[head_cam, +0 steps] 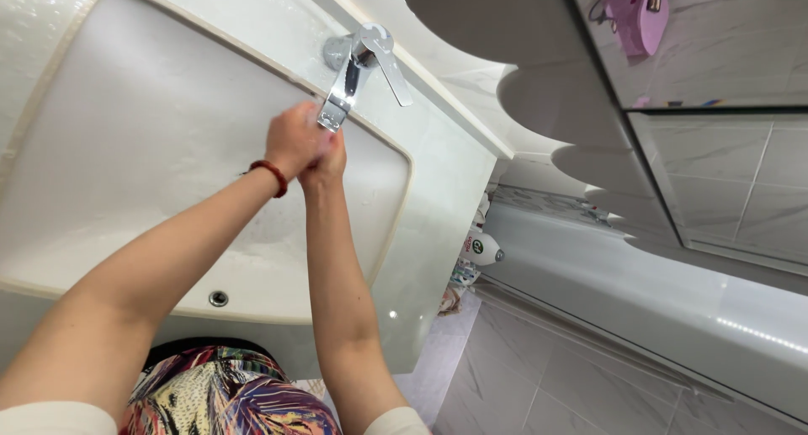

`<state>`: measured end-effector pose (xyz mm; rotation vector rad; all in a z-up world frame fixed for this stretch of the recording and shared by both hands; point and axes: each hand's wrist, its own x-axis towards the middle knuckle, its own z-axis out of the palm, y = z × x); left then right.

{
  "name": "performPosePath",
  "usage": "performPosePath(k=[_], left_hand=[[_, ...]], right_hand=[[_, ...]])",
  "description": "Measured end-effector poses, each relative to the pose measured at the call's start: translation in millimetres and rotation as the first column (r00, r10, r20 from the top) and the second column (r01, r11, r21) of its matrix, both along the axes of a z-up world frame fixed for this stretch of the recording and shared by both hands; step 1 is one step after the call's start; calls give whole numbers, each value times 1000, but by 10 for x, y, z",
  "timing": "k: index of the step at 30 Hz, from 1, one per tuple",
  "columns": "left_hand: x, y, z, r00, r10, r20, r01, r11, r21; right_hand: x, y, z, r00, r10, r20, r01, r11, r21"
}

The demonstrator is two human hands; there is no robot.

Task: Cleaning a bathroom sink, faucet, and scrubbing a brush under running water.

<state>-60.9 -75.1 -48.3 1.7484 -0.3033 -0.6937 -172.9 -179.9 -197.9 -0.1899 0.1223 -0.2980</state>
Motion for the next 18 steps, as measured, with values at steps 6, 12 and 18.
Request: performPosePath(k=[6, 12, 18], left_hand=[[-56, 93, -250, 783, 64, 618, 22, 991, -131], [-349, 710, 672, 405, -106, 908, 494, 861, -120], [-1100, 896, 185, 462, -236, 855, 541, 839, -60]], right_hand=[[375, 453, 1414, 863, 149, -483, -200, 978, -55], [-425, 639, 807, 811, -47, -583, -117, 964, -241], [-1508, 1117, -91, 721, -272, -637, -363, 635, -682]])
